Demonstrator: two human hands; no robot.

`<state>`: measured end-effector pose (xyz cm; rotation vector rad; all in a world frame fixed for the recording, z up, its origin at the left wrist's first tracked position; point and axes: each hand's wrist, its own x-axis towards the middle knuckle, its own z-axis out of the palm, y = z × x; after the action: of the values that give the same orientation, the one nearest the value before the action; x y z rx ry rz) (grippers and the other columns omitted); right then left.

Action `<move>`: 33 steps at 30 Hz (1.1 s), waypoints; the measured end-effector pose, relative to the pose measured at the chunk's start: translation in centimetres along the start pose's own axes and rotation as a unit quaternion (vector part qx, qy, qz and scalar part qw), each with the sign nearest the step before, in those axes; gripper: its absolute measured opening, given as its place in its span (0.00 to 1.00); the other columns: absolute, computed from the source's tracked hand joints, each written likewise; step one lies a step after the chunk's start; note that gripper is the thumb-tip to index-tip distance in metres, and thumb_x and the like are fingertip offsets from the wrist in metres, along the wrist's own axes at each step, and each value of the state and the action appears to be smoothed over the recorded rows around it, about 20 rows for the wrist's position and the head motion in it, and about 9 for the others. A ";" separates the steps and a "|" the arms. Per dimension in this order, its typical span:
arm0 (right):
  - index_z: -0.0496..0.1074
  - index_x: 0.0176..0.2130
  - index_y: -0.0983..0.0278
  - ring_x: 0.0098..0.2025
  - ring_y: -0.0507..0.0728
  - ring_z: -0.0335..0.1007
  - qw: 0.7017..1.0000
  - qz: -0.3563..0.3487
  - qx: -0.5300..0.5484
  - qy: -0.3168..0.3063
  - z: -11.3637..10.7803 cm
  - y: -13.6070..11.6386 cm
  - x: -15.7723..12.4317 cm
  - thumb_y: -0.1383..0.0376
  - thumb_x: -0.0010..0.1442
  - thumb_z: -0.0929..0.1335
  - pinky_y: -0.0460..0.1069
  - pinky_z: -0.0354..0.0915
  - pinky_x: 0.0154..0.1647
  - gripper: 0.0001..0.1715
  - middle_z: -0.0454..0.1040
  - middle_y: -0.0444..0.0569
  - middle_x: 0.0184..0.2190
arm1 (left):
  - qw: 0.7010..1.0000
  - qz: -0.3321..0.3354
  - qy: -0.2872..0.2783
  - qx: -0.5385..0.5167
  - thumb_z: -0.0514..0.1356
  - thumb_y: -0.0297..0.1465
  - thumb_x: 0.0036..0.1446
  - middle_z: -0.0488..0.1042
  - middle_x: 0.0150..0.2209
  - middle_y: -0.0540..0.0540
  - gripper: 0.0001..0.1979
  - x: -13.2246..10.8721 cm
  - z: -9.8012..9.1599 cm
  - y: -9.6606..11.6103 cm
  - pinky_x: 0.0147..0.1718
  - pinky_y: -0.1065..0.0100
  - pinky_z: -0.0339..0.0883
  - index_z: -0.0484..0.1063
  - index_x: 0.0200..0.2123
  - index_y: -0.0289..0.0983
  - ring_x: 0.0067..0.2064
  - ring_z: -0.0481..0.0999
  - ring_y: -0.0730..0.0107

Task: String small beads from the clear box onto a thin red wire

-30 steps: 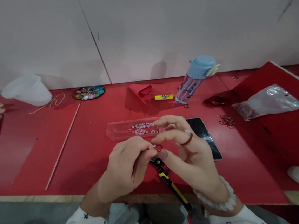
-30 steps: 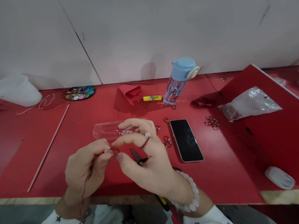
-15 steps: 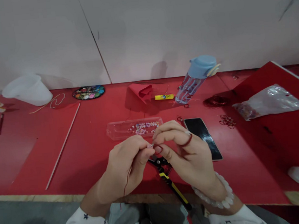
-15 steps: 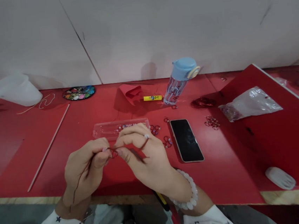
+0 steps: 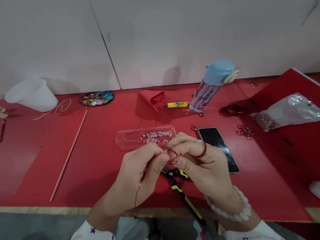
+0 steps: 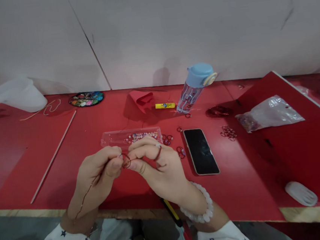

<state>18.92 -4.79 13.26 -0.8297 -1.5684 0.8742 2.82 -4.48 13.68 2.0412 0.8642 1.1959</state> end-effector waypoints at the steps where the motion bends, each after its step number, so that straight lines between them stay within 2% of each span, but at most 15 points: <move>1: 0.74 0.30 0.61 0.34 0.54 0.74 1.000 0.011 0.010 -0.010 -0.2 -0.1 0.0 0.68 0.58 0.69 0.50 0.71 0.37 0.04 0.76 0.46 0.31 | 1.000 -0.004 0.002 -0.001 0.53 0.28 0.64 0.62 0.22 0.55 0.08 0.0 0.0 -0.1 0.20 0.78 0.54 0.65 0.31 0.37 0.21 0.59 0.81; 5: 0.74 0.34 0.60 0.35 0.54 0.74 1.000 0.005 -0.010 -0.021 -0.7 -0.9 -0.1 0.70 0.58 0.68 0.50 0.71 0.37 0.06 0.77 0.47 0.33 | 1.000 -0.006 0.010 0.023 0.54 0.29 0.63 0.60 0.20 0.56 0.09 0.3 -0.1 0.0 0.19 0.78 0.53 0.65 0.28 0.36 0.20 0.57 0.82; 8: 0.73 0.35 0.60 0.35 0.56 0.74 0.996 -0.039 -0.079 0.002 -0.7 -1.1 -0.2 0.72 0.57 0.67 0.52 0.71 0.37 0.09 0.78 0.48 0.32 | 0.998 0.006 0.016 0.056 0.54 0.29 0.63 0.59 0.18 0.57 0.12 0.5 0.0 0.3 0.17 0.78 0.51 0.63 0.25 0.36 0.19 0.56 0.82; 12: 0.71 0.43 0.57 0.36 0.57 0.76 0.979 -0.082 -0.184 0.036 -0.5 -1.1 -0.4 0.74 0.56 0.67 0.56 0.70 0.43 0.16 0.79 0.46 0.34 | 0.993 0.029 0.036 0.110 0.53 0.29 0.63 0.60 0.18 0.56 0.14 0.7 0.1 0.5 0.17 0.77 0.51 0.61 0.23 0.36 0.19 0.56 0.82; 17: 0.73 0.37 0.55 0.35 0.55 0.77 0.931 -0.178 -0.316 -0.034 -1.5 -0.9 0.1 0.74 0.57 0.68 0.58 0.64 0.51 0.13 0.81 0.42 0.36 | 0.990 0.035 0.024 0.135 0.51 0.28 0.64 0.58 0.18 0.56 0.15 0.6 0.1 0.4 0.19 0.77 0.52 0.60 0.23 0.36 0.19 0.56 0.81; 22: 0.72 0.36 0.56 0.35 0.55 0.73 0.904 -0.221 -0.357 -0.084 -2.3 -0.6 0.5 0.72 0.61 0.65 0.54 0.65 0.42 0.11 0.79 0.44 0.34 | 0.992 -0.010 -0.038 0.120 0.49 0.30 0.65 0.57 0.18 0.56 0.17 0.7 -0.1 0.3 0.19 0.77 0.51 0.59 0.22 0.36 0.20 0.55 0.80; 25: 0.69 0.35 0.59 0.33 0.55 0.70 0.920 -0.195 -0.321 -0.109 -2.2 -0.5 0.6 0.74 0.62 0.62 0.52 0.65 0.37 0.12 0.76 0.46 0.31 | 0.990 -0.008 -0.061 0.130 0.48 0.30 0.66 0.61 0.20 0.55 0.17 0.8 -0.3 0.2 0.20 0.77 0.54 0.62 0.24 0.36 0.21 0.58 0.79; 28: 0.65 0.34 0.60 0.33 0.53 0.70 0.969 -0.107 -0.181 -0.126 -1.9 -0.2 0.5 0.74 0.63 0.60 0.48 0.67 0.33 0.11 0.73 0.46 0.32 | 0.989 0.008 -0.059 0.137 0.49 0.30 0.65 0.64 0.20 0.54 0.15 0.7 -0.4 0.2 0.21 0.77 0.55 0.65 0.25 0.36 0.21 0.61 0.78; 31: 0.63 0.36 0.60 0.35 0.52 0.71 0.989 -0.045 -0.064 -0.124 -1.7 0.1 0.5 0.72 0.64 0.60 0.47 0.69 0.34 0.08 0.73 0.47 0.34 | 0.990 0.012 -0.015 0.138 0.52 0.29 0.63 0.61 0.18 0.55 0.15 0.7 -0.5 0.2 0.18 0.77 0.52 0.64 0.23 0.36 0.19 0.57 0.80; 33: 0.64 0.38 0.60 0.38 0.53 0.72 0.990 -0.052 -0.066 -0.111 -1.6 0.3 0.5 0.72 0.63 0.62 0.49 0.69 0.38 0.07 0.74 0.48 0.37 | 0.991 0.014 0.017 0.132 0.53 0.28 0.62 0.59 0.17 0.57 0.14 0.8 -0.7 0.1 0.17 0.78 0.50 0.63 0.23 0.36 0.19 0.55 0.81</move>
<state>20.45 -4.03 13.46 -0.7555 -1.8637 0.8146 2.52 -3.81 14.38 2.2533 1.0603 1.1879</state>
